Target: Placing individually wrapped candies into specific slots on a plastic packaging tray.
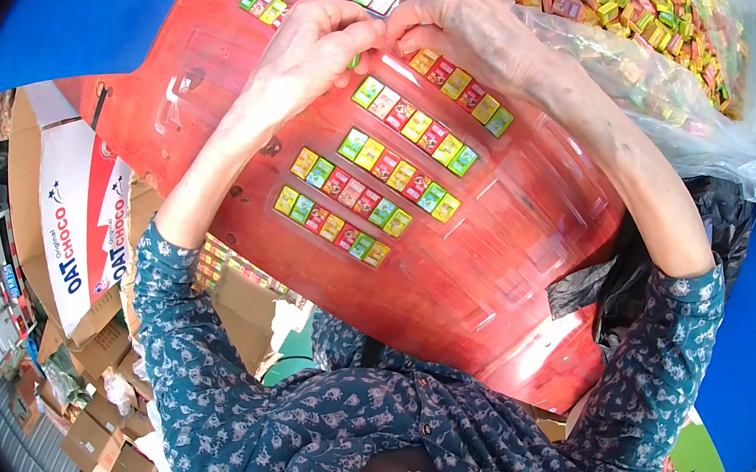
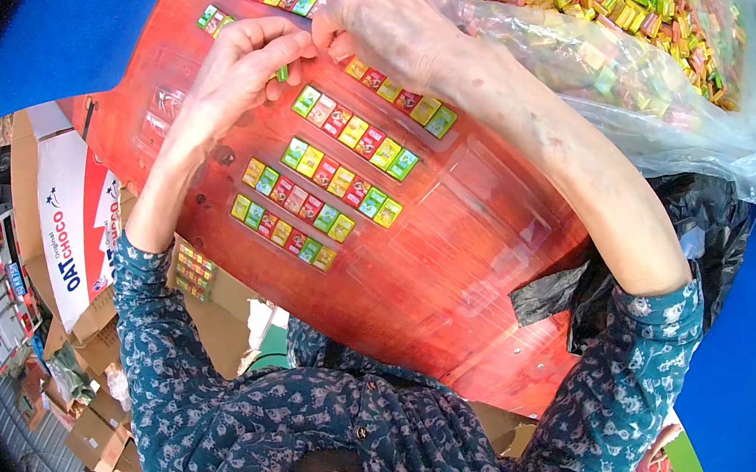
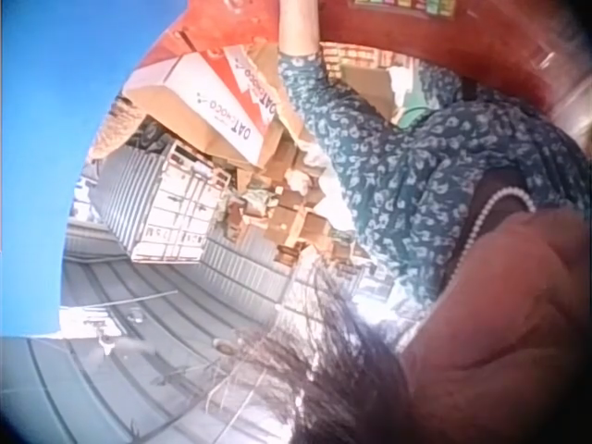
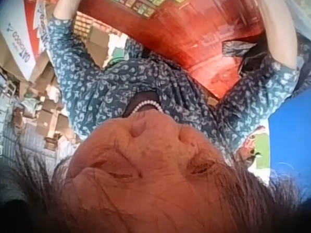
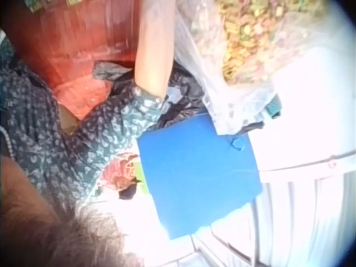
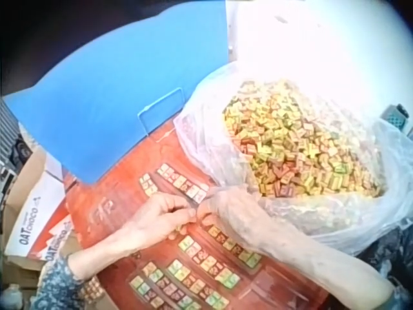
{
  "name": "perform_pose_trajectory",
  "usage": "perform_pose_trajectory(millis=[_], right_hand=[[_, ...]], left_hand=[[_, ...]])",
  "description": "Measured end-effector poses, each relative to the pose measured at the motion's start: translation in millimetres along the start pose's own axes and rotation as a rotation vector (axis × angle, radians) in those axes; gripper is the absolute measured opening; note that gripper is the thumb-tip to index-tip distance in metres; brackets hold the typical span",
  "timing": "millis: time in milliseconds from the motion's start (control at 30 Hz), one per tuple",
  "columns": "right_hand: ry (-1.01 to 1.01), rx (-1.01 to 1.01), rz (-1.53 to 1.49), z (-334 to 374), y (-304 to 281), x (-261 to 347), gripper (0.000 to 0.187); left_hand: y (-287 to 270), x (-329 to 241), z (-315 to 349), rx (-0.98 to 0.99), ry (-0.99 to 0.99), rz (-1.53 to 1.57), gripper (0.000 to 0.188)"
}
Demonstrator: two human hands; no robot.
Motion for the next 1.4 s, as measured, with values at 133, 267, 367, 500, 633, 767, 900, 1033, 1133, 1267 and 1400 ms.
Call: perform_pose_trajectory(millis=[133,267,367,500,633,767,900,1033,1133,1267,1400], right_hand=[[-0.040,-0.063,0.049,3.6,2.7,-0.1,0.013],[-0.082,-0.125,0.179,13.6,7.2,-7.7,0.011],[-0.122,-0.143,0.224,13.9,11.3,-16.9,0.011],[-0.139,-0.141,0.182,16.1,8.5,-14.2,0.012],[-0.046,-0.091,0.027,22.7,-8.9,-1.2,0.011],[0.023,-0.097,0.196,27.3,-5.2,-3.4,0.008],[0.035,-0.109,0.197,28.4,-2.0,1.9,0.010],[0.083,-0.150,0.050,31.6,-7.5,10.8,0.010],[0.241,-0.168,-0.117,37.1,-15.1,9.6,0.013],[0.296,-0.018,-0.368,46.8,-12.5,7.4,0.020],[0.363,-0.001,-0.319,61.2,-15.0,10.2,0.018]], left_hand=[[0.7,2.5,-2.6,-0.032,0.057,-0.077,0.025],[5.2,1.7,-5.7,-0.026,0.073,-0.106,0.025],[8.1,1.4,-8.7,0.023,0.055,-0.099,0.025],[5.9,-2.4,-5.5,-0.003,0.123,-0.233,0.025],[4.9,-6.2,-6.0,-0.012,0.142,-0.269,0.026],[5.6,-6.5,-6.6,-0.005,0.011,-0.115,0.028],[7.0,13.4,-11.8,0.193,-0.074,0.457,0.036],[11.1,16.5,-11.4,0.192,-0.023,0.756,0.046],[12.6,14.6,-9.4,0.161,-0.049,0.827,0.045],[11.4,11.2,-7.6,0.205,0.020,0.688,0.032],[11.5,8.5,-0.8,0.156,0.050,0.426,0.026]])
Point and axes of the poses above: each hand's wrist, its own z-axis away from the middle knuckle, its own y-axis out of the palm, x = y × z, the point moved 7 cm from there along -z, towards the middle knuckle, and after that the axes turned 15 degrees about x, right-handed, at the moved point
